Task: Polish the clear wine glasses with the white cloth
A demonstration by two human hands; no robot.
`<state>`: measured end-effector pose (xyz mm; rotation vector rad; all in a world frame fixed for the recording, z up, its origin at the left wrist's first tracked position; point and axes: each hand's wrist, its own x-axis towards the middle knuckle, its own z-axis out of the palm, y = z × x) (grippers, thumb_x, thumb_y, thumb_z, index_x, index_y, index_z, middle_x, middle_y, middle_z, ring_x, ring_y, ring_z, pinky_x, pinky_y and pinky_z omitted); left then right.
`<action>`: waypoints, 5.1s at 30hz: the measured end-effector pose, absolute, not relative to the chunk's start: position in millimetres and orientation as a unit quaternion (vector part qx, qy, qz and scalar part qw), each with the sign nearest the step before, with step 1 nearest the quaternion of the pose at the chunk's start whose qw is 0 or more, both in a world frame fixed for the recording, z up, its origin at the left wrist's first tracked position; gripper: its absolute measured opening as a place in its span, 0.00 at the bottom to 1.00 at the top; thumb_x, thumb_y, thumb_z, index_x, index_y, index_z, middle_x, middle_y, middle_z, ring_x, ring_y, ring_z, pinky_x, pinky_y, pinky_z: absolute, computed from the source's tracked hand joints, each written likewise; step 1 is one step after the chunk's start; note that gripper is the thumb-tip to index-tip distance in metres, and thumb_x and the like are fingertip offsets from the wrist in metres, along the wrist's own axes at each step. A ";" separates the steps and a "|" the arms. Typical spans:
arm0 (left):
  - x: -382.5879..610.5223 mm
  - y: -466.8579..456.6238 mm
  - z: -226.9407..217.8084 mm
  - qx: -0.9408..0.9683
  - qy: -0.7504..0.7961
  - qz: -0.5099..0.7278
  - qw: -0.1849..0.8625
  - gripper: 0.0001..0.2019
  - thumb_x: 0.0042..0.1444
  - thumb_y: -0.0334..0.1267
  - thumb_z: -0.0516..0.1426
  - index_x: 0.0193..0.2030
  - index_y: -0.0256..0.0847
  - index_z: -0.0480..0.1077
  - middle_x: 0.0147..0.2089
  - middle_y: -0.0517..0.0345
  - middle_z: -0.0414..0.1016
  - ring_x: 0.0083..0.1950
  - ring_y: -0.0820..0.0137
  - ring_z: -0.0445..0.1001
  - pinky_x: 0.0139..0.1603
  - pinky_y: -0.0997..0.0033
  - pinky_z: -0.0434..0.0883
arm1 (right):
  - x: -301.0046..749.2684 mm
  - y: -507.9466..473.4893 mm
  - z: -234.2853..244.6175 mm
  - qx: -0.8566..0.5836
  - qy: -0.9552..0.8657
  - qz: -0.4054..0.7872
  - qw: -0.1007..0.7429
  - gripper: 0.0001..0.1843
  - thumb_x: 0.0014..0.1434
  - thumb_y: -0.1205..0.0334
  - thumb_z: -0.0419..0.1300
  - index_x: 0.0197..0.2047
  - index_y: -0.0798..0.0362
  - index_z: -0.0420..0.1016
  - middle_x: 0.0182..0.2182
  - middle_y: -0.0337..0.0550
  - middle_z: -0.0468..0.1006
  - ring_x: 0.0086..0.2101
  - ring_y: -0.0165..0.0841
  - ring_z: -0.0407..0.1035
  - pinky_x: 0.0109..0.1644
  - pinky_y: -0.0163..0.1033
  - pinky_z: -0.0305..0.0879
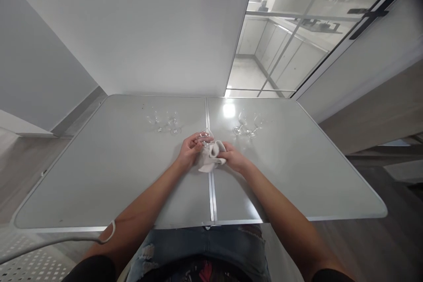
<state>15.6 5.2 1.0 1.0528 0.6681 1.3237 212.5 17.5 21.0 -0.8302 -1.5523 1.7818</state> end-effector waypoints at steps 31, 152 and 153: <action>13.7 8.8 -3.5 0.445 0.386 0.594 0.549 0.29 0.45 0.47 0.72 0.51 0.36 0.73 0.48 0.42 0.82 0.45 0.56 0.82 0.45 0.60 0.76 | 207.6 19.8 16.0 -0.382 -0.669 0.544 0.333 0.18 0.54 0.49 0.67 0.41 0.54 0.76 0.31 0.39 0.74 0.32 0.32 0.66 0.38 0.37 0.61; 16.5 13.9 -5.1 0.552 0.359 0.631 0.411 0.08 0.48 0.42 0.70 0.31 0.41 0.79 0.35 0.51 0.81 0.41 0.62 0.80 0.49 0.59 0.76 | 200.0 20.5 6.7 -0.340 -0.387 0.734 0.442 0.20 0.54 0.45 0.69 0.42 0.52 0.81 0.38 0.45 0.81 0.37 0.37 0.74 0.43 0.41 0.70; 16.5 13.6 -4.7 0.533 0.373 0.635 0.417 0.08 0.49 0.41 0.70 0.31 0.41 0.79 0.36 0.51 0.81 0.42 0.63 0.80 0.49 0.60 0.76 | 199.8 20.9 5.0 -0.339 -0.396 0.730 0.442 0.19 0.53 0.47 0.70 0.42 0.52 0.81 0.37 0.45 0.81 0.37 0.37 0.73 0.43 0.41 0.69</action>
